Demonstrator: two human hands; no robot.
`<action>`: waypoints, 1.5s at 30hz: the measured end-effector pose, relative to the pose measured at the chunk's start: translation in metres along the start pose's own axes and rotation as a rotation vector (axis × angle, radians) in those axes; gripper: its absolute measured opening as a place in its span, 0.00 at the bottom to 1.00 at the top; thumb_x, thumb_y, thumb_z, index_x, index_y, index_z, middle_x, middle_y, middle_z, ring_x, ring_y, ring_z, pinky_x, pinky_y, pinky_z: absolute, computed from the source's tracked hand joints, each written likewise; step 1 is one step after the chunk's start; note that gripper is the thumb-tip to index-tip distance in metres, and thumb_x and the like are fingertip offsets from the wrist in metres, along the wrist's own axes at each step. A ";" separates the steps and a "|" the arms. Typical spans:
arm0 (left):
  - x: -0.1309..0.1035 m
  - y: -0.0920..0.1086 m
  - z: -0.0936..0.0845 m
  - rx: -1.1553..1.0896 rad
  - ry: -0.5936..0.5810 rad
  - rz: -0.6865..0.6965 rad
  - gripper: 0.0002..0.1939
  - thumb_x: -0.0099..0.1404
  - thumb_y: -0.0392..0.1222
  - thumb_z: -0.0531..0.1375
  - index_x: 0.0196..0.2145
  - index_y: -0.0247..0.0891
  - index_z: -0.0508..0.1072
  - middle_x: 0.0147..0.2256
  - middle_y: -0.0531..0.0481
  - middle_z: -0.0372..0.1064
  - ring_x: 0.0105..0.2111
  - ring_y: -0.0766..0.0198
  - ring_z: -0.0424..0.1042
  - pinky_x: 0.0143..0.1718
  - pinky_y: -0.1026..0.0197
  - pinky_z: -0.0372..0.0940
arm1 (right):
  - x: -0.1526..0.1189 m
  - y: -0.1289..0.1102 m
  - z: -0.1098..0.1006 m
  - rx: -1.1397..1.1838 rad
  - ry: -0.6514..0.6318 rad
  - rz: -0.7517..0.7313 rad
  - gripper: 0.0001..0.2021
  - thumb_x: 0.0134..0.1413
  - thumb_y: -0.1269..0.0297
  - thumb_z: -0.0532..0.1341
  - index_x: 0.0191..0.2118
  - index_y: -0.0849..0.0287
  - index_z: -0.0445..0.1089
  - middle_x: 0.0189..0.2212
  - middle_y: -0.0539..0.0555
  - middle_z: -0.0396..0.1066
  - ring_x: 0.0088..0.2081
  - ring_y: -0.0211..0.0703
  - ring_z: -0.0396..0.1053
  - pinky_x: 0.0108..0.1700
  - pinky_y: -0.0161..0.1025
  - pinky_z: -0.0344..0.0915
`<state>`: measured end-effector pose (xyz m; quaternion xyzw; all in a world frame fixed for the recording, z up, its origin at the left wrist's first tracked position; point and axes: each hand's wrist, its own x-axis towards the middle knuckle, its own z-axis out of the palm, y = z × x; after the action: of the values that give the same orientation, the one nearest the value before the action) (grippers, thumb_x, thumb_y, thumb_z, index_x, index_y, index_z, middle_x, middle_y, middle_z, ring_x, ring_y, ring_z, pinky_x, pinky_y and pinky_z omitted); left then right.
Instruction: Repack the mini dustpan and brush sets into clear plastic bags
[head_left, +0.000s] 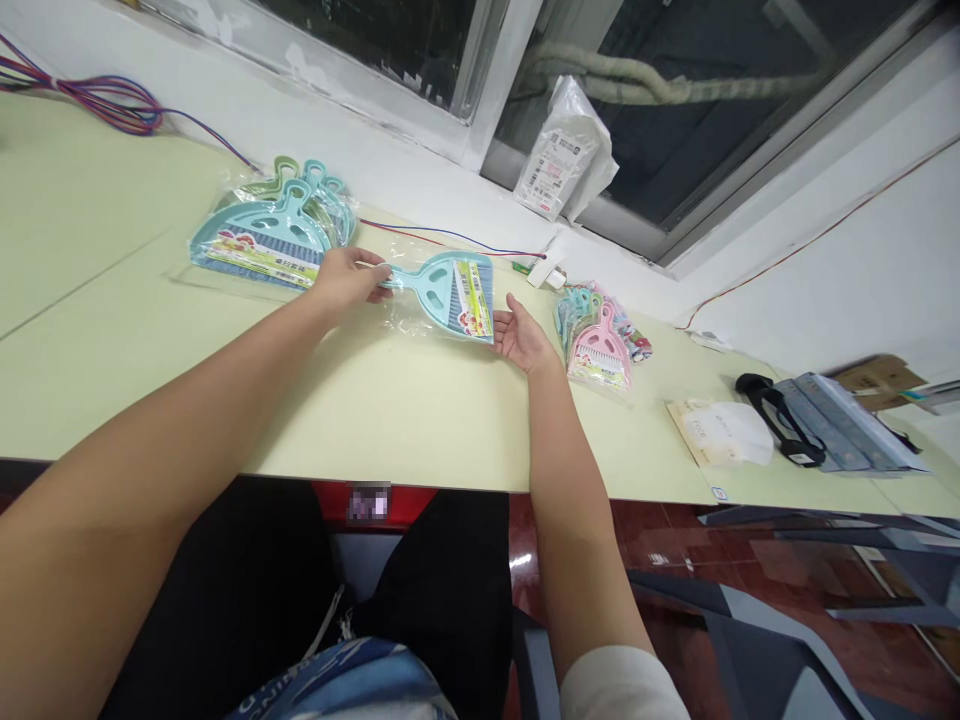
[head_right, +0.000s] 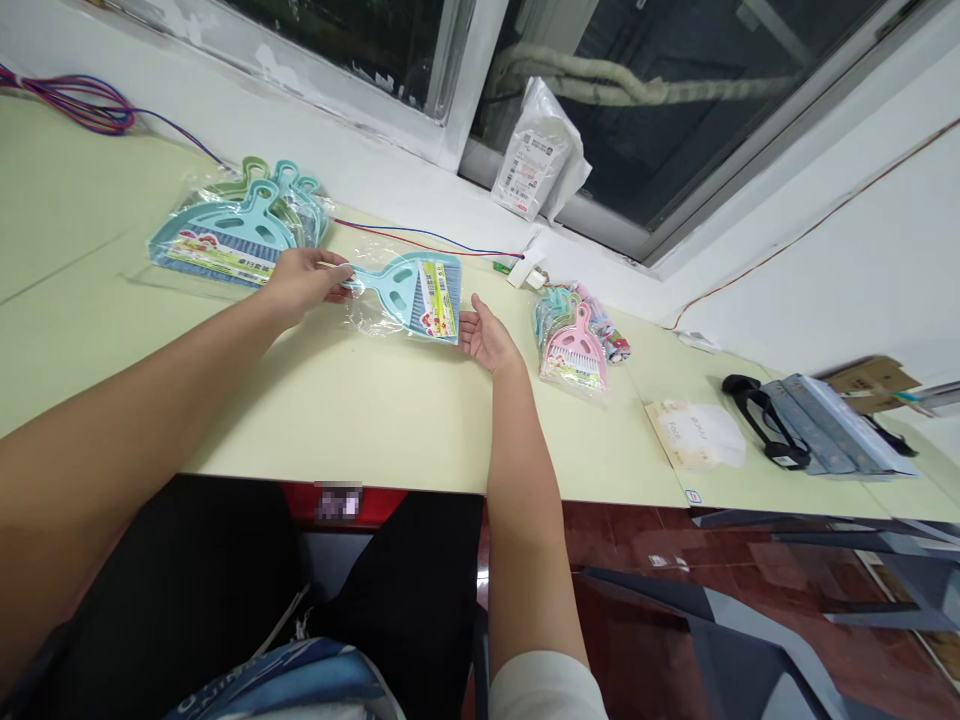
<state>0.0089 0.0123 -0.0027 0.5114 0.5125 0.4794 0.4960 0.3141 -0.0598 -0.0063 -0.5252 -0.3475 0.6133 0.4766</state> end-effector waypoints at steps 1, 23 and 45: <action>0.000 0.001 0.000 -0.014 0.001 -0.011 0.12 0.59 0.36 0.71 0.40 0.37 0.75 0.32 0.44 0.77 0.32 0.56 0.80 0.40 0.52 0.76 | 0.000 0.001 -0.001 -0.013 -0.010 -0.022 0.20 0.72 0.48 0.57 0.43 0.60 0.77 0.32 0.58 0.83 0.30 0.45 0.80 0.33 0.41 0.79; 0.006 -0.010 0.002 -0.081 0.019 0.005 0.14 0.60 0.38 0.71 0.40 0.36 0.73 0.31 0.43 0.78 0.29 0.57 0.81 0.39 0.51 0.78 | -0.002 0.005 0.006 -0.223 0.014 -0.154 0.11 0.46 0.68 0.72 0.39 0.59 0.78 0.34 0.51 0.80 0.28 0.36 0.72 0.25 0.31 0.73; 0.010 -0.016 0.004 -0.119 0.016 0.035 0.09 0.59 0.36 0.69 0.37 0.36 0.75 0.33 0.43 0.78 0.28 0.57 0.81 0.39 0.50 0.79 | 0.007 0.007 0.012 -0.166 0.200 -0.153 0.10 0.63 0.56 0.64 0.39 0.59 0.75 0.37 0.55 0.80 0.30 0.40 0.75 0.28 0.36 0.71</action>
<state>0.0119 0.0222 -0.0191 0.4863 0.4779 0.5216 0.5129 0.3012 -0.0543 -0.0120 -0.5935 -0.3869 0.4890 0.5089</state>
